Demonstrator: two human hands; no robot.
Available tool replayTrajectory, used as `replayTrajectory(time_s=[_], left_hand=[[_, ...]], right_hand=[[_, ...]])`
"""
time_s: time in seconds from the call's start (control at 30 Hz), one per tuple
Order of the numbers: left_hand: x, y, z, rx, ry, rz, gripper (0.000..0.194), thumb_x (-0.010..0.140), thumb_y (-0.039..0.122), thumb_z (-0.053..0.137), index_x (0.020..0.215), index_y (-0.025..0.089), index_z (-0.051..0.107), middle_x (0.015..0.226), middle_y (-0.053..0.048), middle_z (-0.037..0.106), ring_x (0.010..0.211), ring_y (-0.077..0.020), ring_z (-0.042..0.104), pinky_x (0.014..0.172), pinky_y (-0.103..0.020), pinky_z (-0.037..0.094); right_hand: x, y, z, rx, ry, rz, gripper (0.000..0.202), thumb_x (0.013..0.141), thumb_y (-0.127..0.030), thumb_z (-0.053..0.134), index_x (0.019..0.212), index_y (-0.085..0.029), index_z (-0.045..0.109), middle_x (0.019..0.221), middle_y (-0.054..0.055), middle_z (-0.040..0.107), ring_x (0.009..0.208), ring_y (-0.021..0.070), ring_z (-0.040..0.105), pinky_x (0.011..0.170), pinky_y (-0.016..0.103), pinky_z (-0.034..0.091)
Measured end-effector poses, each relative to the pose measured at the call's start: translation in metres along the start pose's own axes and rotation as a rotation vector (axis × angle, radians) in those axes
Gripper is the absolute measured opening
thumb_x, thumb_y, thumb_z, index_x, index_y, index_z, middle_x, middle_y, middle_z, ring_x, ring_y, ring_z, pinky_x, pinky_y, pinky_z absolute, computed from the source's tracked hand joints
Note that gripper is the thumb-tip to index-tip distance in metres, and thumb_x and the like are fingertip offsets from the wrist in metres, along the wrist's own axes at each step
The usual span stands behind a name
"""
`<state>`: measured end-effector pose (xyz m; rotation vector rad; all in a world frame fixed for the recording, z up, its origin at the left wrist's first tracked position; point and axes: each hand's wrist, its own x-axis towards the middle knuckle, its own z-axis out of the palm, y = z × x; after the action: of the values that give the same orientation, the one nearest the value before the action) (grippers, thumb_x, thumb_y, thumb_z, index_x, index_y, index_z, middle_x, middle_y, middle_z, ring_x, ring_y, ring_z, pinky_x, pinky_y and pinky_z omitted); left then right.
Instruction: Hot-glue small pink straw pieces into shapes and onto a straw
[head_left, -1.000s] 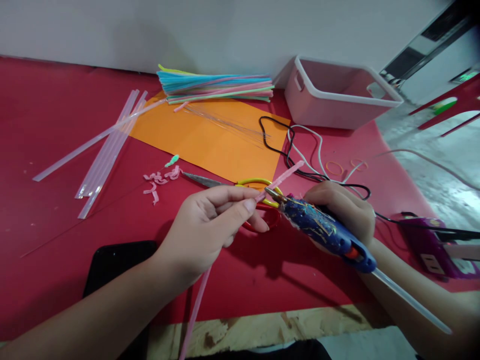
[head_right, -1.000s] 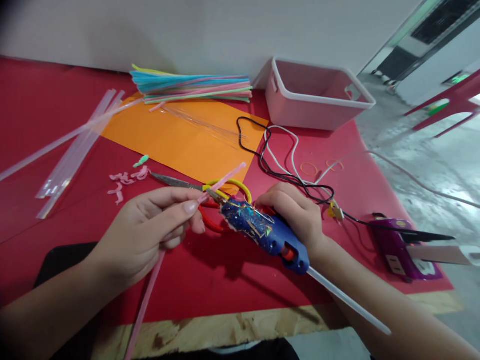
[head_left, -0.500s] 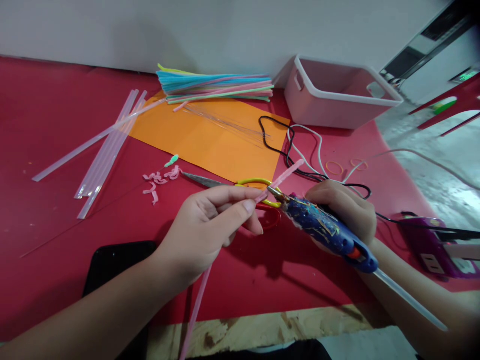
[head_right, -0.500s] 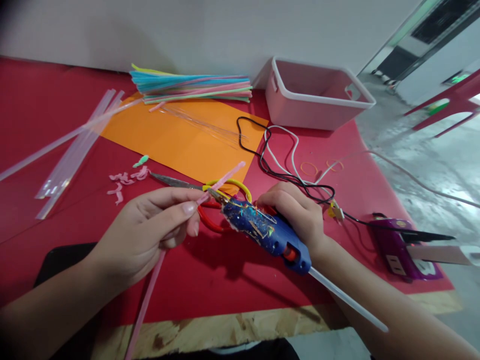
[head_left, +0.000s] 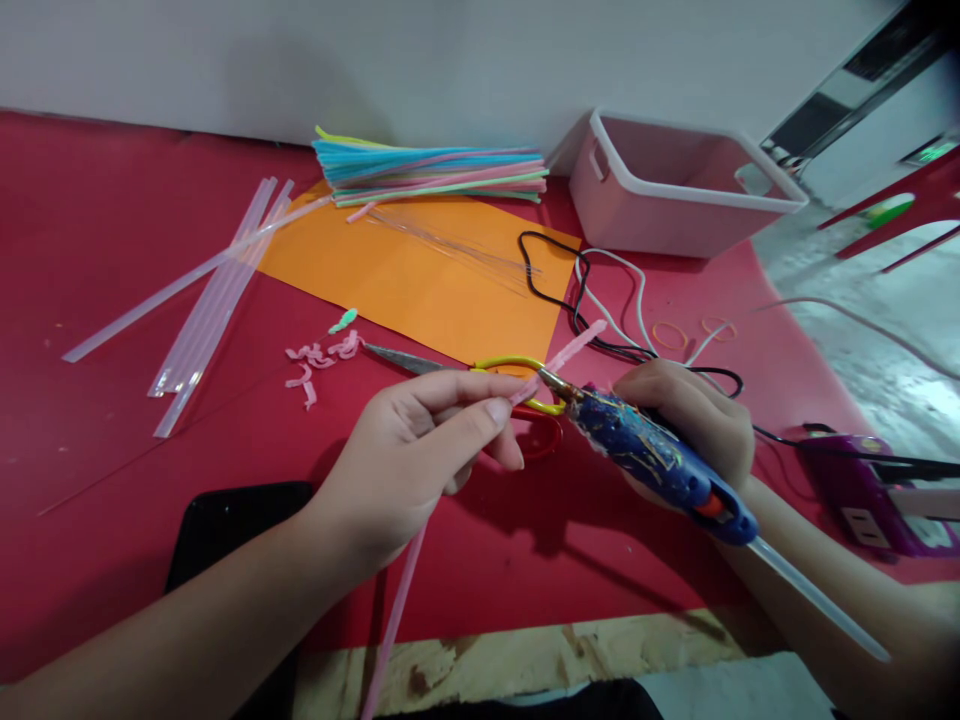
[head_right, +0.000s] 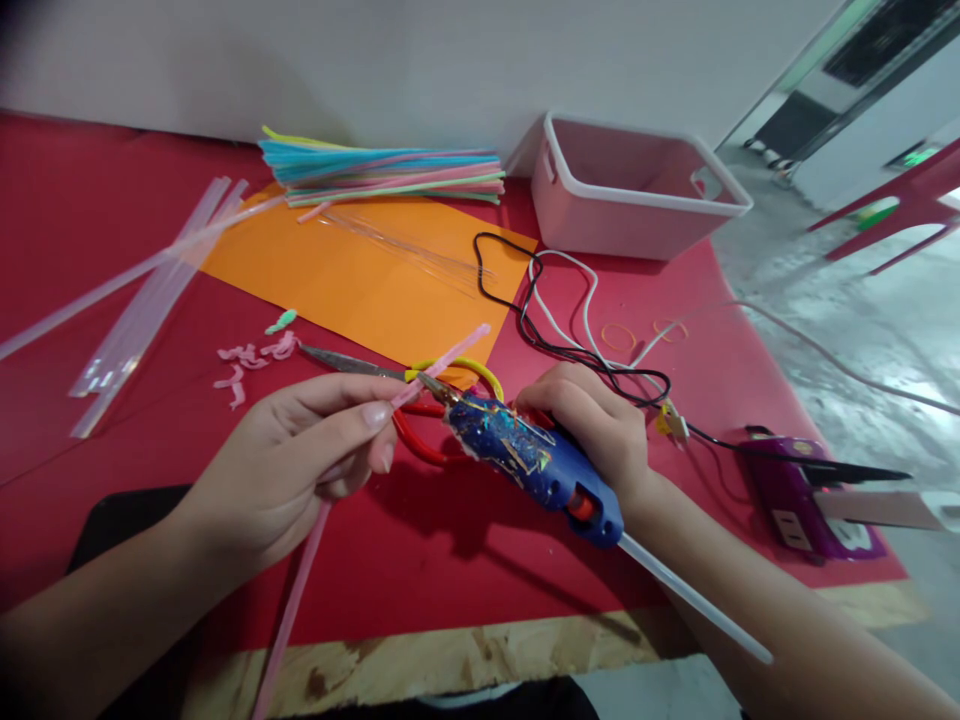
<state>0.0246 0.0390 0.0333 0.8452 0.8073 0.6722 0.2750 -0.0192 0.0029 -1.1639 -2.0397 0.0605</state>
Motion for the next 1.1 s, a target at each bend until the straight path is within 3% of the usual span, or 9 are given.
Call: replayTrajectory(time_s=[0.77, 1.1], left_hand=[[-0.0001, 0.0006, 0.0, -0.058, -0.025, -0.047, 0.012, 0.08, 0.017, 0.073, 0.089, 0.02, 0.08, 0.053, 0.004, 0.064, 0.04, -0.0027, 0.034, 0.041, -0.018, 0.021], [-0.0004, -0.0018, -0.0016, -0.101, -0.051, -0.026, 0.016, 0.087, 0.014, 0.069, 0.087, 0.022, 0.082, 0.055, 0.003, 0.067, 0.042, -0.0019, 0.04, 0.042, -0.015, 0.025]], right_hand=[[0.0001, -0.0001, 0.0019, -0.027, 0.039, 0.061, 0.01, 0.088, -0.015, 0.064, 0.094, -0.023, 0.065, 0.079, 0.003, 0.065, 0.071, 0.0178, 0.062, 0.065, 0.031, 0.047], [0.0008, 0.0, 0.0019, -0.04, 0.056, 0.048, 0.01, 0.088, -0.013, 0.063, 0.093, -0.022, 0.063, 0.079, 0.002, 0.063, 0.072, 0.0159, 0.061, 0.067, 0.03, 0.047]])
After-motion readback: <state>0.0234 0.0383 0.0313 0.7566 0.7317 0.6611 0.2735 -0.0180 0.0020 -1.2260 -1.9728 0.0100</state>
